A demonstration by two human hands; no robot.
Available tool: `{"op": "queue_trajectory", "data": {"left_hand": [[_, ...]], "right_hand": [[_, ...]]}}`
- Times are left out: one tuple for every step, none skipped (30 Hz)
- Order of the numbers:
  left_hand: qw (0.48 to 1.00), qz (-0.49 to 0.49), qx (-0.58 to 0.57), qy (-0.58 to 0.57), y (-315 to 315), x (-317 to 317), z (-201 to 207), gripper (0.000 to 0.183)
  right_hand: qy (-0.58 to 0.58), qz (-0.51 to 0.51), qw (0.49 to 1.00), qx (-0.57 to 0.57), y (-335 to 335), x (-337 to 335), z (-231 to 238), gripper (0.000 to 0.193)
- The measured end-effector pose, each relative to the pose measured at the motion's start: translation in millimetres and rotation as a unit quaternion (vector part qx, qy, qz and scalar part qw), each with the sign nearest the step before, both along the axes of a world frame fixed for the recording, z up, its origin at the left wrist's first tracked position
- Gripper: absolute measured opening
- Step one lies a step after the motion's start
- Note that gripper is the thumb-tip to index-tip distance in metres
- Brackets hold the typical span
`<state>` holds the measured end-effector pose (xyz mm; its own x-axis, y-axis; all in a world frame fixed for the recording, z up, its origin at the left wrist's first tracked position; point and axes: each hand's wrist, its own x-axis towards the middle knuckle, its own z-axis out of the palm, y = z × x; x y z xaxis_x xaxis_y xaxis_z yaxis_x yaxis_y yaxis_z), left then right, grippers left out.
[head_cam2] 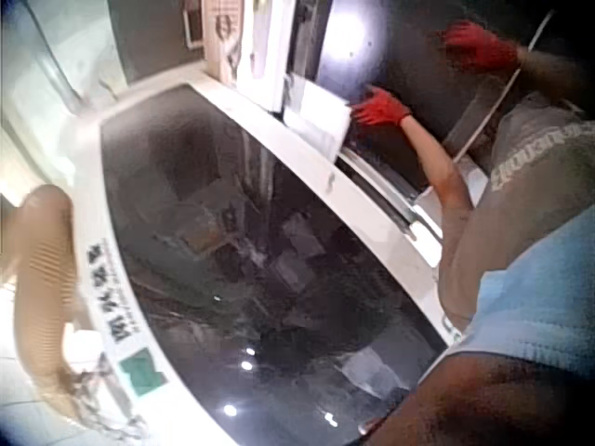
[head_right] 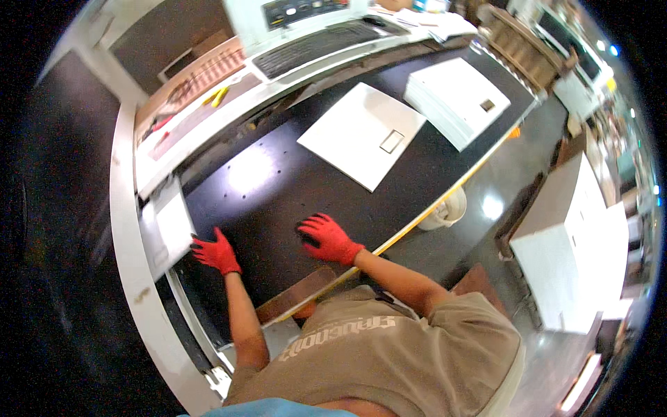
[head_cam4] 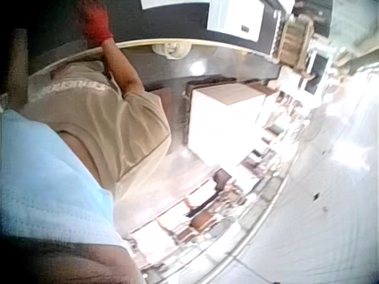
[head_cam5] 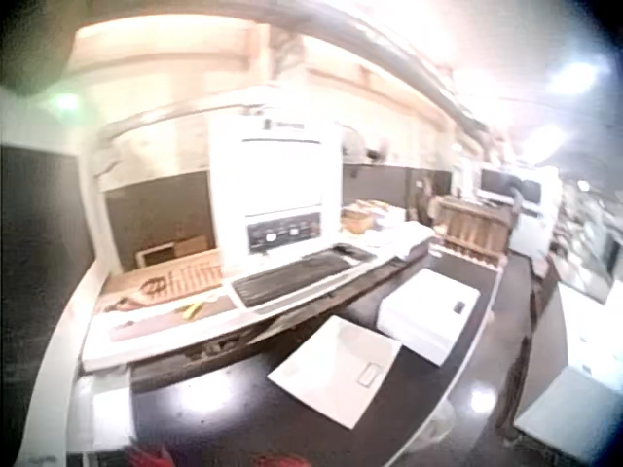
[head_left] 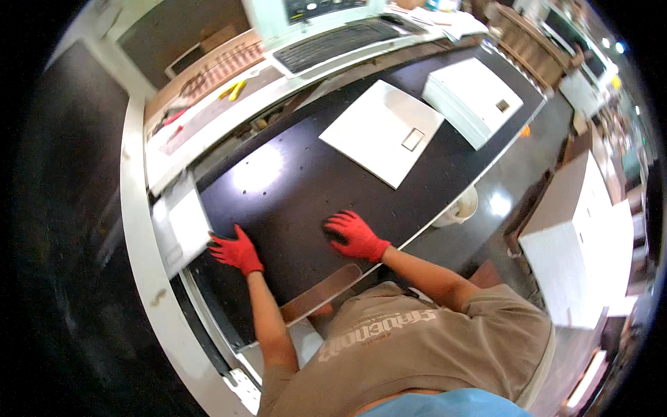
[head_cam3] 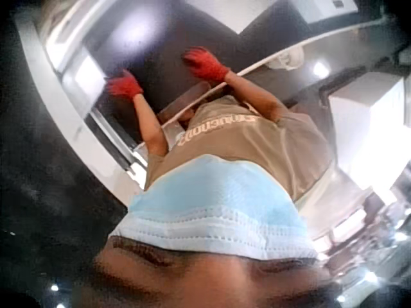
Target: The person repeatedly picks up white rectangular panels from a stack and places them onto a black conveyor belt. They align the panels and move them along the belt, then return to the stack to retrieve the next panel. This cycle continues throughout the clip.
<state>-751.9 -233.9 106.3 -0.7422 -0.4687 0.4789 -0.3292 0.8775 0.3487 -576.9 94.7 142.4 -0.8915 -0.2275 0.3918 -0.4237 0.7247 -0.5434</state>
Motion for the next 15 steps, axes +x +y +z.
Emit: {"op": "queue_trajectory", "data": {"left_hand": [[0.998, -0.032, 0.041, -0.019, 36.7, 11.0, 14.5, 0.097], [0.996, -0.086, 0.032, -0.006, 52.9, 17.1, 15.1, 0.097], [0.988, -0.150, 0.030, -0.007, 72.0, 21.8, 15.7, 0.098], [0.977, -0.212, 0.029, -0.008, 93.0, 26.3, 17.5, 0.098], [0.965, -0.263, 0.024, -0.012, 104.5, 32.3, 17.6, 0.099], [0.956, -0.290, 0.002, -0.048, 116.1, 36.4, 18.1, 0.100], [0.942, -0.327, -0.012, -0.082, 141.5, 37.2, 19.1, 0.101], [0.927, -0.355, -0.029, -0.116, 160.0, 39.6, 20.2, 0.102], [0.921, -0.370, -0.029, -0.121, 186.0, 44.2, 24.5, 0.103], [0.915, -0.382, -0.029, -0.126, 209.8, 49.6, 29.4, 0.103], [0.910, -0.391, -0.034, -0.132, 227.8, 54.2, 31.5, 0.104], [0.903, -0.409, -0.033, -0.129, 249.6, 57.3, 33.3, 0.104], [0.897, -0.422, -0.035, -0.128, 266.0, 59.0, 31.9, 0.105], [0.889, -0.438, -0.038, -0.131, 282.3, 63.7, 31.3, 0.105], [0.874, -0.467, -0.028, -0.130, 302.1, 66.0, 30.8, 0.103]], "right_hand": [[0.027, -0.068, 0.997, -0.033, 24.2, 12.1, -7.3, 0.054], [0.058, -0.119, 0.989, -0.068, 44.9, 16.5, -9.9, 0.055], [0.074, -0.188, 0.978, -0.050, 68.7, 17.1, -6.2, 0.058], [0.125, -0.266, 0.954, -0.057, 93.1, 11.6, -10.4, 0.059], [0.123, -0.296, 0.946, -0.038, 115.7, -0.7, 4.5, 0.061], [0.121, -0.323, 0.938, -0.021, 141.9, -16.3, 23.5, 0.063], [0.124, -0.380, 0.916, 0.030, 180.8, -31.6, 12.4, 0.064], [0.055, -0.434, 0.897, 0.069, 209.3, -45.0, 14.4, 0.069], [0.027, -0.466, 0.879, 0.095, 244.0, -55.1, 7.1, 0.077], [-0.025, -0.469, 0.874, 0.123, 270.7, -62.1, 5.2, 0.080], [-0.079, -0.468, 0.868, 0.147, 286.1, -68.8, 4.3, 0.083], [-0.114, -0.445, 0.869, 0.183, 299.4, -74.0, 1.9, 0.085], [-0.113, -0.429, 0.880, 0.172, 299.1, -79.4, 2.8, 0.084], [-0.101, -0.418, 0.888, 0.161, 298.6, -80.9, 0.2, 0.082], [-0.090, -0.408, 0.896, 0.151, 300.8, -83.9, -0.4, 0.079]]}}
